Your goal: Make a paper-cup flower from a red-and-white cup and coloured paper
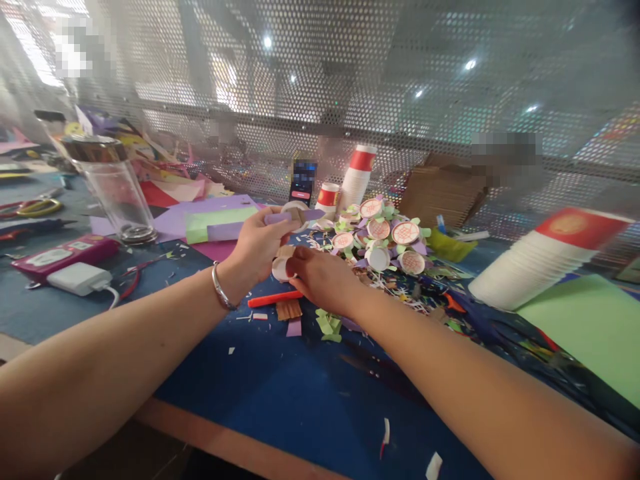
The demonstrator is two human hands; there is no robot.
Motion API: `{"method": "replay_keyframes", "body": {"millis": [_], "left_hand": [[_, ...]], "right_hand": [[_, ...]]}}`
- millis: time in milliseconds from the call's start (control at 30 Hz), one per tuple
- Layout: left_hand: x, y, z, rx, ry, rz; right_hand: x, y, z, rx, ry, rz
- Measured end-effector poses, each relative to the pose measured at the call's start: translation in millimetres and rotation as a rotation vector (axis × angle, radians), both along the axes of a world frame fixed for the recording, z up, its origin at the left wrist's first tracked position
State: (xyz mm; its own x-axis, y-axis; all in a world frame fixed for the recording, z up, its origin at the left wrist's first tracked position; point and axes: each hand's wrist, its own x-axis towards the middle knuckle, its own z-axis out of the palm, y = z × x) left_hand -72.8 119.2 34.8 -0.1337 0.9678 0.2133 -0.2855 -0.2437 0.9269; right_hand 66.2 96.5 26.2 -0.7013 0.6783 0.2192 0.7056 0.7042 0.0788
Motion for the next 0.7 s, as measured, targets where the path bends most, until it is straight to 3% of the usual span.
{"method": "replay_keyframes", "body": {"millis": [167,367,533,700], "left_hand": [[-0.9,0.1,0.0,-0.005,-0.009,-0.010],[1.0,-2.4,-1.1,-0.069,0.029,-0.045],[12.0,-19.7,0.6,-0.209,0.070,-0.269],[21.7,-31.2,-0.7,-0.287,0.154,-0.345]], "right_hand": [[-1.5,1.8,-1.4,-0.044,0.064,0.041],[25.0,-22.2,19.3,-0.156,0.272,0.047],[56.8,-46.1,25.9,-0.668,0.722,-0.048],[71.9,-54.2,21.0,-0.919,1.022,-0.099]]}}
